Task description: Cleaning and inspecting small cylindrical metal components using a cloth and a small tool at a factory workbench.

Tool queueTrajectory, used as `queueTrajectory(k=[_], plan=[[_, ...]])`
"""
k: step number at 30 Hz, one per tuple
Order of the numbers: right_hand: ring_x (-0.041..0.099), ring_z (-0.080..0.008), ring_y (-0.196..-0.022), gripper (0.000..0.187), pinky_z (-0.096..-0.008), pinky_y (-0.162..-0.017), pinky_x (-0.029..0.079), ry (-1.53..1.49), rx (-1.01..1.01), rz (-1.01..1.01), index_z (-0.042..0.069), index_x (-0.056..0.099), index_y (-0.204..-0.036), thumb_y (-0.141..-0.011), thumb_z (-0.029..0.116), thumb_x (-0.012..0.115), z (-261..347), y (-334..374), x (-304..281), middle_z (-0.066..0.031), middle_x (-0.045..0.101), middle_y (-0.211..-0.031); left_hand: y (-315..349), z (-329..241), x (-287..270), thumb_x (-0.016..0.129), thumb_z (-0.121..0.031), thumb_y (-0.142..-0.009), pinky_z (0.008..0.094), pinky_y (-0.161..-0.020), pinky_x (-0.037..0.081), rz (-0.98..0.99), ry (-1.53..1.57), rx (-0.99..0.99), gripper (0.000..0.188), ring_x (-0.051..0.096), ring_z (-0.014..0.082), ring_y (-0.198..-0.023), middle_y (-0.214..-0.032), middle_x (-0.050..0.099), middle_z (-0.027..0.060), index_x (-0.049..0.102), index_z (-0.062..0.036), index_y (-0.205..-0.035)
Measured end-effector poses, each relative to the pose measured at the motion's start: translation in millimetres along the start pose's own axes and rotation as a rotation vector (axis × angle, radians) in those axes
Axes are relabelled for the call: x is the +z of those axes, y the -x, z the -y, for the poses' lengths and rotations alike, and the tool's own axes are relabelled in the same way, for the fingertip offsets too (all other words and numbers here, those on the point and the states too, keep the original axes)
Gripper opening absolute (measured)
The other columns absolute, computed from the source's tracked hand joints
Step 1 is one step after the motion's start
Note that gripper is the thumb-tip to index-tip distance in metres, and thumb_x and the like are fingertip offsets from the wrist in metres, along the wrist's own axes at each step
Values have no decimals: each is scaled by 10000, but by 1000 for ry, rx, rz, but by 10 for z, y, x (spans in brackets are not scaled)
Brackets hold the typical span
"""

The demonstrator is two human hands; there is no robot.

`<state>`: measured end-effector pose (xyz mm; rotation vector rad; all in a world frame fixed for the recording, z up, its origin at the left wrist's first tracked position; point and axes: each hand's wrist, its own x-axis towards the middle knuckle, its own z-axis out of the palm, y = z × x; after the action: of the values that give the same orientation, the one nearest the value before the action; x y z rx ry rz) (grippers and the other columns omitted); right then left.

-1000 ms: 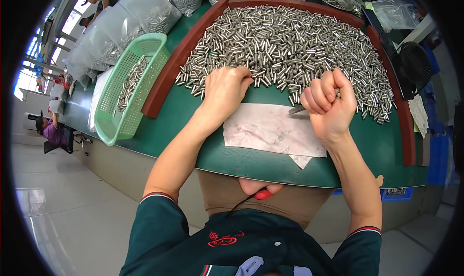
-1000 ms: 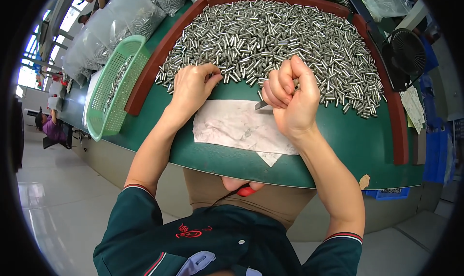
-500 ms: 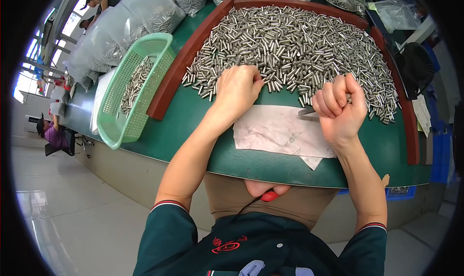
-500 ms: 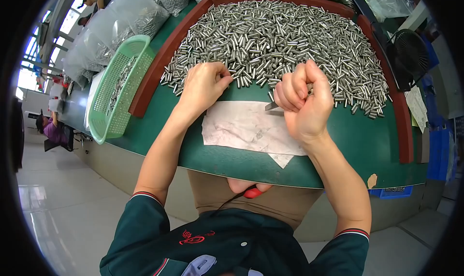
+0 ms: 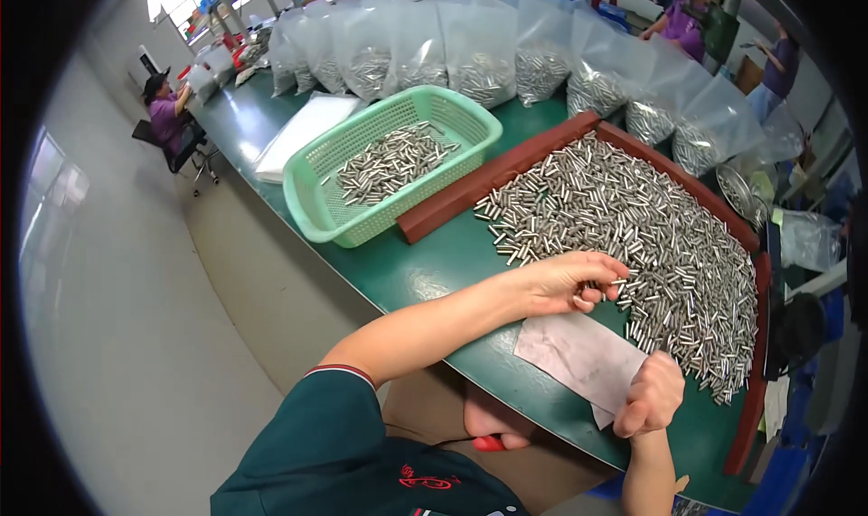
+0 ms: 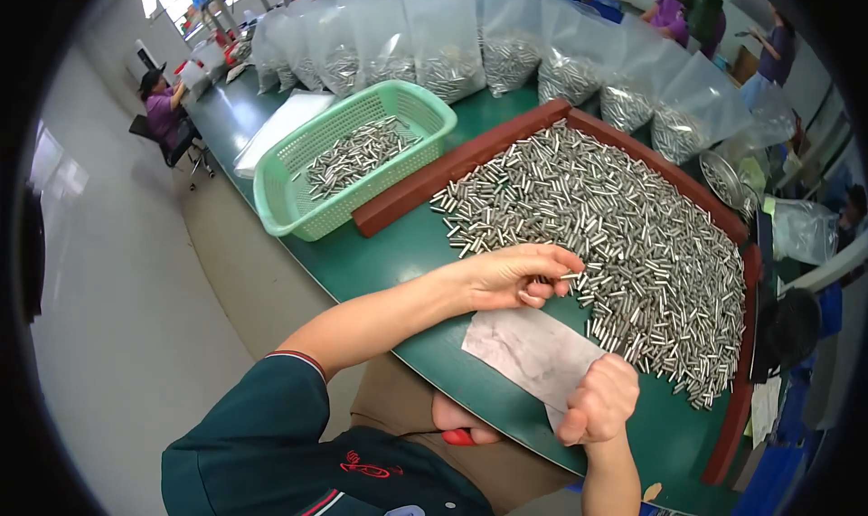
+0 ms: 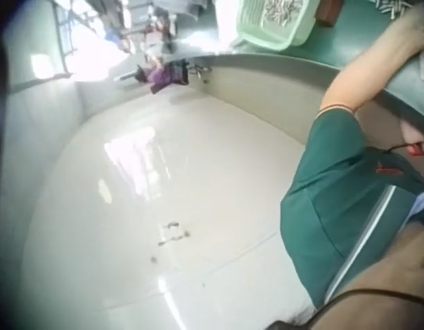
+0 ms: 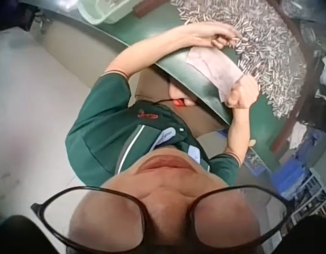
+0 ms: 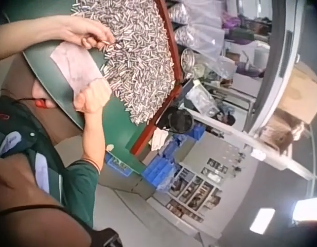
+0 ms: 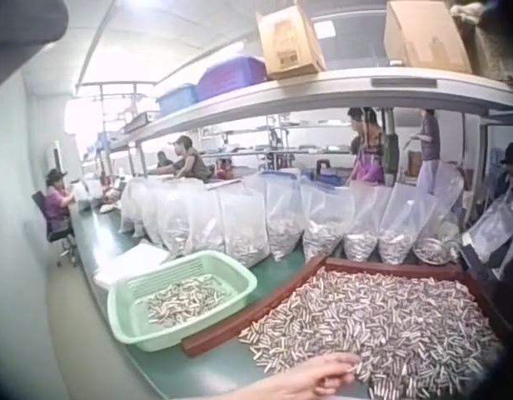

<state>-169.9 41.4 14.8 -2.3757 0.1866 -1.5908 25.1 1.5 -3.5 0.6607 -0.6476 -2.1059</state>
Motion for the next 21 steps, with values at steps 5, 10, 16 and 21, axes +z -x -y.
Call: queueTrajectory(k=[5,10,16,21], plan=[[263,-159,-354,311,-286,-370,203,84,-18,163,74,327,-497,-778,160,426,-11,18,36,-18,250,-452,-40,8,16,524,-114,-833,163,-423,270,21,-23,11,135,376,32,-498,-734,555,45,538,-44,-947],[260,-160,-354,313,-288,-369,200,75,-16,133,69,337,-497,-785,159,421,-32,32,56,-19,246,-450,-9,-18,28,533,-93,-806,165,-436,288,27,58,11,185,378,34,-502,-698,515,32,503,-24,-975],[268,-161,-355,327,-289,-373,202,51,6,145,66,339,-492,-791,168,424,-25,41,91,-21,256,-448,26,-12,42,550,-129,-809,163,-456,318,21,16,51,128,407,37,-523,-716,546,33,536,-46,-906],[258,-161,-351,318,-286,-371,183,34,5,109,66,336,-492,-783,156,425,-39,71,107,-22,257,-447,7,-22,71,546,-127,-811,171,-465,340,36,24,30,132,423,42,-537,-718,549,33,534,-41,-910]])
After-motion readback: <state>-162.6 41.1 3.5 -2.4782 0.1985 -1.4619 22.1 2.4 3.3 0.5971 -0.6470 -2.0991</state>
